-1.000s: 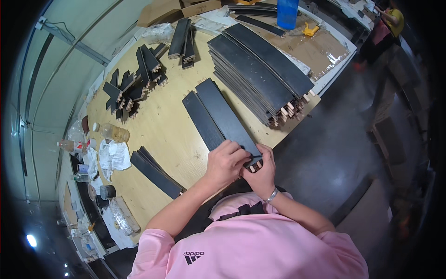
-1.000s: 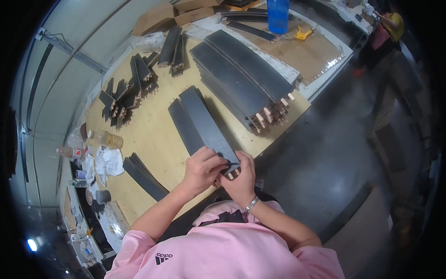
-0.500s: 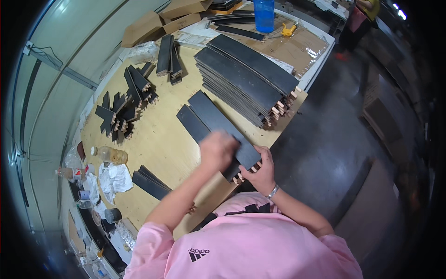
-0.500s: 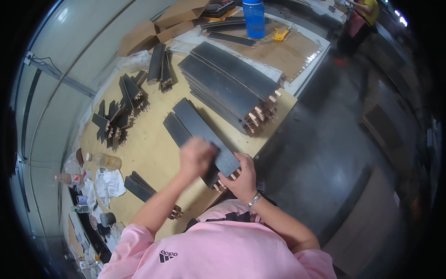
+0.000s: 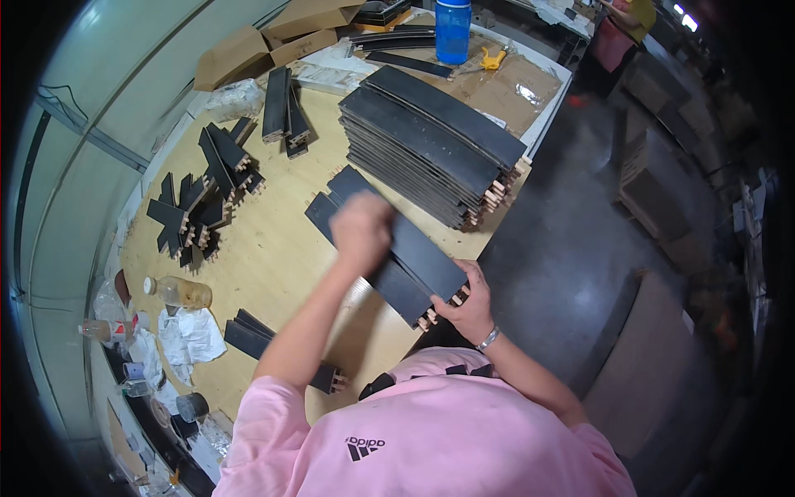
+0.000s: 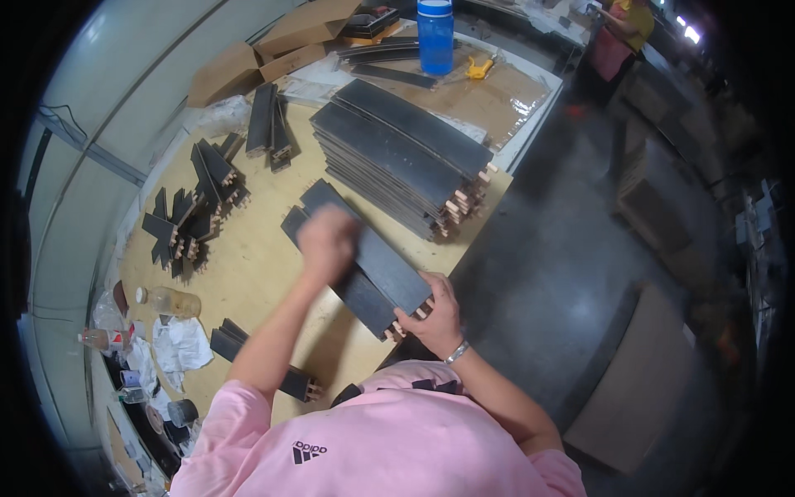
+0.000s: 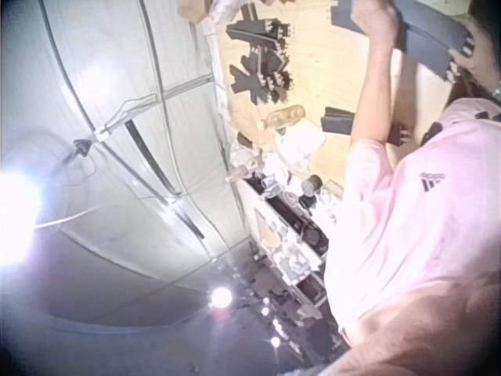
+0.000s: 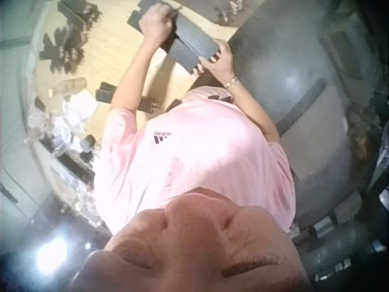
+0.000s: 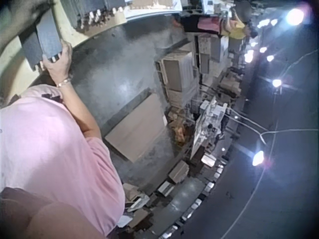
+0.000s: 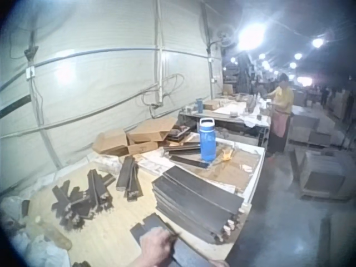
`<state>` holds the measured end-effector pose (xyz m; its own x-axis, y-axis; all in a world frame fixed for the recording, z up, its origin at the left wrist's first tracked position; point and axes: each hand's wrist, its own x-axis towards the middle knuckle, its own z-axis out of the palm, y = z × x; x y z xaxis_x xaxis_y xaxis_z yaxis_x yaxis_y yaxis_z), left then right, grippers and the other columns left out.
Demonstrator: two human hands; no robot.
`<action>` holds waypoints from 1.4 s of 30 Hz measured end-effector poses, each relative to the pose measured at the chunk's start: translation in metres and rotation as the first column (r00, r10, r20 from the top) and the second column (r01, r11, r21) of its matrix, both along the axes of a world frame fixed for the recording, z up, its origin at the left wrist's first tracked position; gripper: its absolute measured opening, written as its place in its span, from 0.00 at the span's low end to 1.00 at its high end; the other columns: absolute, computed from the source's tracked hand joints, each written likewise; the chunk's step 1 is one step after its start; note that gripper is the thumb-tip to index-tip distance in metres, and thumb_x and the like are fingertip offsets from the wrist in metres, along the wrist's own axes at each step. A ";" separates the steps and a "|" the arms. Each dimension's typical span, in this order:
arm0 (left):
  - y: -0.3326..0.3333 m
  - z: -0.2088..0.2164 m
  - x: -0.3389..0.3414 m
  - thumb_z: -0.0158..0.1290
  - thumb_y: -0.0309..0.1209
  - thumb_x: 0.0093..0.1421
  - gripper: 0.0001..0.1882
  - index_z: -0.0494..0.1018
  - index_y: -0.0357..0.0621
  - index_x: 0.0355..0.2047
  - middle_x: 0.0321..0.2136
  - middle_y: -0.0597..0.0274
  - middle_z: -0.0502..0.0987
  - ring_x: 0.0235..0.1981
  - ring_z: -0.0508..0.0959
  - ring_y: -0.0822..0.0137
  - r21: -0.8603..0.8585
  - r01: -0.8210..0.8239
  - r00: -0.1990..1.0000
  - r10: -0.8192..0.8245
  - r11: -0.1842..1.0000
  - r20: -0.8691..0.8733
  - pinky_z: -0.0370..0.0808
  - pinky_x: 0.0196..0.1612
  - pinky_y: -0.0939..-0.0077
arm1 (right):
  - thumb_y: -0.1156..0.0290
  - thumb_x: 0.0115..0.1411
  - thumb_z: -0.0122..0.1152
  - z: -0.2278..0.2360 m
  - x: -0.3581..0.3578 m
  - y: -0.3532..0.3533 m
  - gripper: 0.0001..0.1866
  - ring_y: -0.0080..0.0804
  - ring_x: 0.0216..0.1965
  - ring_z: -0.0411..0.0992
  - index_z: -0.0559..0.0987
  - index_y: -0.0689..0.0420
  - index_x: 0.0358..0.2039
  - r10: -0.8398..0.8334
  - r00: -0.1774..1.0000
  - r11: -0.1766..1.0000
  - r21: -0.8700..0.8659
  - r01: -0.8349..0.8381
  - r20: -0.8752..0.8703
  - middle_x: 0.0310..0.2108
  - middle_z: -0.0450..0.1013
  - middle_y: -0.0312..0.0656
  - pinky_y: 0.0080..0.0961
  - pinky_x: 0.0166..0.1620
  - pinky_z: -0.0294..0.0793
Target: The worker is applying glue and thin wooden strips to the edges of dark wooden furniture panels.
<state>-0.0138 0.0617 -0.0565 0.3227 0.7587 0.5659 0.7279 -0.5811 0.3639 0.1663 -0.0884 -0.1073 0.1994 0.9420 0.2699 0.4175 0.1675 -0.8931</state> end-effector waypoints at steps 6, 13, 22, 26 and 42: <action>0.116 0.000 -0.079 0.52 0.28 0.53 0.05 0.78 0.46 0.27 0.29 0.54 0.77 0.32 0.78 0.50 -0.038 -0.471 0.872 0.458 0.881 -0.174 0.74 0.34 0.56 | 0.69 0.40 0.74 0.000 -0.002 0.003 0.35 0.46 0.46 0.71 0.71 0.65 0.49 0.033 0.999 0.999 0.002 -0.033 0.035 0.44 0.70 0.51 0.34 0.50 0.72; -0.010 -0.007 -0.004 0.53 0.23 0.40 0.03 0.71 0.45 0.18 0.20 0.58 0.70 0.24 0.73 0.55 0.132 -0.016 0.999 0.020 0.991 -0.027 0.71 0.26 0.62 | 0.69 0.39 0.75 -0.005 -0.001 0.002 0.36 0.46 0.46 0.70 0.70 0.65 0.49 0.021 1.000 1.000 -0.016 -0.022 -0.023 0.44 0.70 0.52 0.35 0.51 0.71; -0.002 0.008 -0.007 0.55 0.24 0.46 0.01 0.75 0.45 0.21 0.21 0.58 0.71 0.26 0.75 0.54 0.012 -0.116 0.992 0.115 0.993 0.052 0.72 0.27 0.59 | 0.70 0.40 0.78 0.013 -0.001 -0.009 0.42 0.37 0.50 0.68 0.67 0.61 0.56 0.013 0.987 0.986 -0.159 -0.039 -0.158 0.49 0.67 0.47 0.30 0.53 0.68; -0.045 0.006 0.016 0.55 0.24 0.45 0.03 0.72 0.45 0.20 0.22 0.56 0.68 0.26 0.74 0.53 0.013 0.064 0.998 -0.064 0.998 0.012 0.71 0.26 0.57 | 0.73 0.42 0.75 0.013 -0.007 -0.015 0.42 0.33 0.51 0.67 0.65 0.58 0.58 -0.027 0.980 0.978 -0.210 -0.016 -0.198 0.52 0.66 0.45 0.29 0.55 0.68; -0.097 0.014 0.000 0.55 0.23 0.61 0.01 0.74 0.40 0.31 0.26 0.69 0.75 0.26 0.71 0.78 -0.592 0.593 0.484 0.347 0.546 0.804 0.68 0.31 0.83 | 0.66 0.41 0.75 0.044 -0.002 -0.006 0.38 0.47 0.47 0.66 0.71 0.62 0.53 -0.023 0.940 1.000 -0.006 0.027 0.341 0.45 0.66 0.49 0.35 0.52 0.68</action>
<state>-0.0137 -0.0352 -0.0427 0.2411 0.9578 -0.1568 -0.2268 0.2127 0.9504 0.1640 -0.0945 -0.0628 0.1211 0.9411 0.3158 0.7011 0.1441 -0.6984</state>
